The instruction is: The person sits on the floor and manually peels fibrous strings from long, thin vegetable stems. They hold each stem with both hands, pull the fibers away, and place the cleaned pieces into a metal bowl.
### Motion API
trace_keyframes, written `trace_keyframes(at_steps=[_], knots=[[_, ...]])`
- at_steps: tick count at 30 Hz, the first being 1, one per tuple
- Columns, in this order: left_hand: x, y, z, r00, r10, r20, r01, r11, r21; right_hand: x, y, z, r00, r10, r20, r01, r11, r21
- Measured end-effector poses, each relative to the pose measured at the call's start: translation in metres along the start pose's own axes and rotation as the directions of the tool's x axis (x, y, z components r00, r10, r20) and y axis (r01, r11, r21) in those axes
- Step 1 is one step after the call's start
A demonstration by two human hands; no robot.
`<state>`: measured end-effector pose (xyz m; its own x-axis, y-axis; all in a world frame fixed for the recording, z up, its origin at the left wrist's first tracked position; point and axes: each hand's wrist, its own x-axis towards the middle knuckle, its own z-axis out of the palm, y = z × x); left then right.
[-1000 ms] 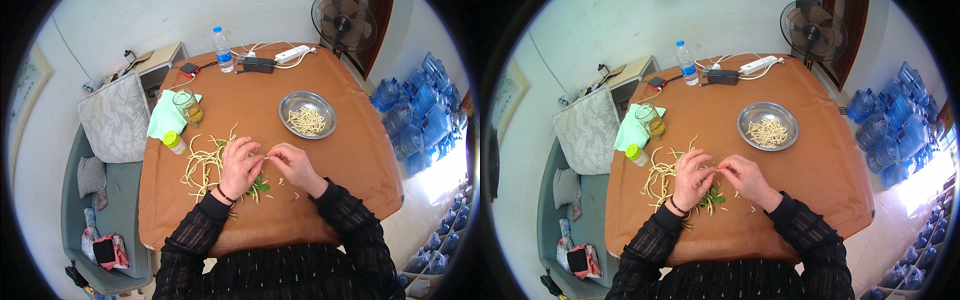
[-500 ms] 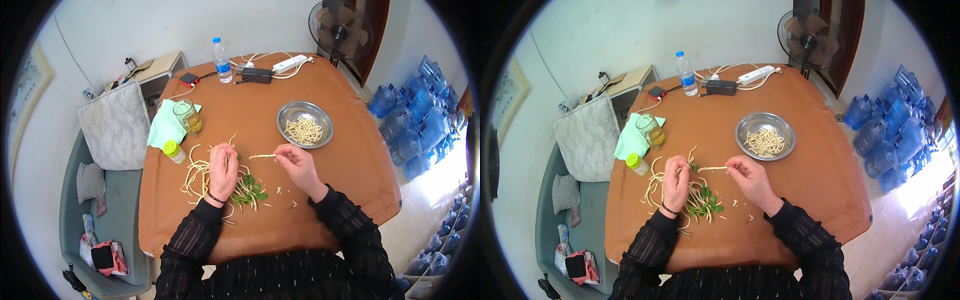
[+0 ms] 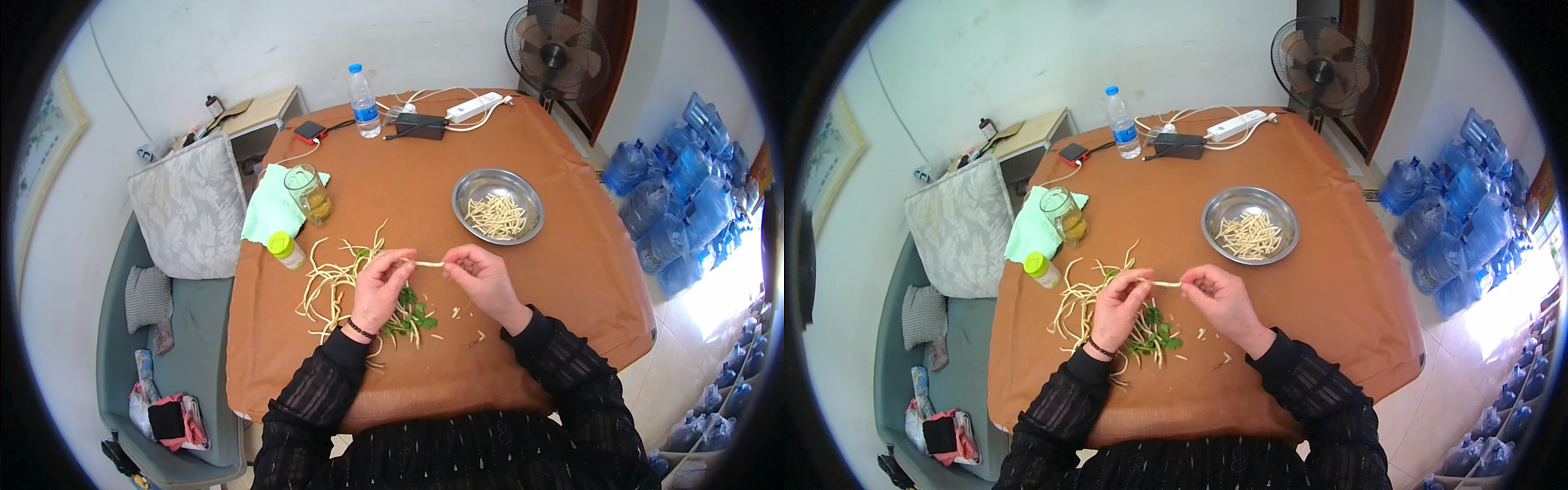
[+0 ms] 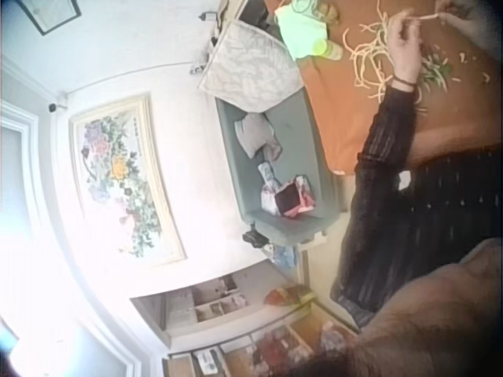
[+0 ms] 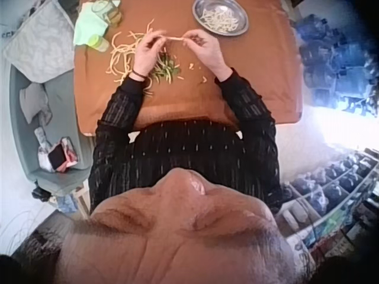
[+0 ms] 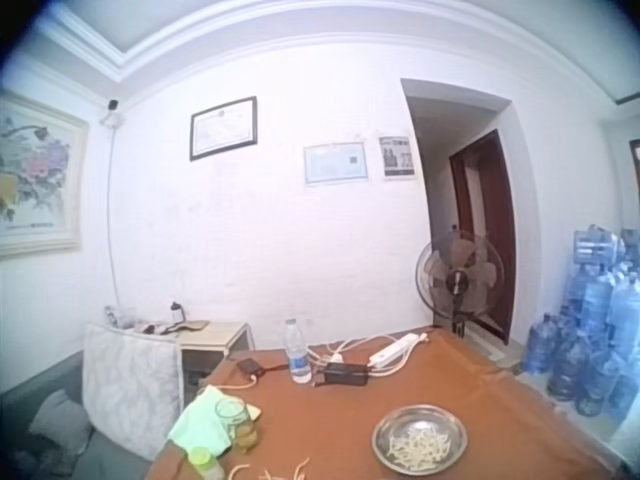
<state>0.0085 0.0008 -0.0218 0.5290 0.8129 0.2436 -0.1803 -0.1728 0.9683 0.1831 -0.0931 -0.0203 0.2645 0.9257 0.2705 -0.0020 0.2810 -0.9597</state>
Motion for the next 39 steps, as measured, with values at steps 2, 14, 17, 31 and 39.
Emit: trace_keyframes(at_steps=[2,14,17,31,39], knots=[[0.0,0.004,-0.003,1.0,-0.004,0.023,0.004,1.0,-0.01,-0.002,0.001,0.0,0.985,0.14,0.096,-0.138,0.99,-0.021],[-0.007,0.007,0.003,0.992,-0.021,0.122,0.013,0.998,0.067,-0.005,-0.007,0.006,0.956,0.23,0.184,-0.186,0.956,-0.227],[-0.003,0.005,0.003,0.991,0.059,0.118,-0.071,0.992,0.1,-0.005,-0.009,0.01,0.989,0.046,0.142,0.015,0.915,-0.403],[-0.011,0.009,0.015,0.955,0.201,0.22,-0.28,0.856,0.434,-0.002,-0.001,0.008,0.99,-0.142,0.014,0.136,0.906,-0.4],[-0.012,0.002,0.012,0.986,0.027,0.164,-0.091,0.914,0.396,0.003,0.004,0.008,0.915,-0.387,0.116,0.358,0.643,-0.677]])
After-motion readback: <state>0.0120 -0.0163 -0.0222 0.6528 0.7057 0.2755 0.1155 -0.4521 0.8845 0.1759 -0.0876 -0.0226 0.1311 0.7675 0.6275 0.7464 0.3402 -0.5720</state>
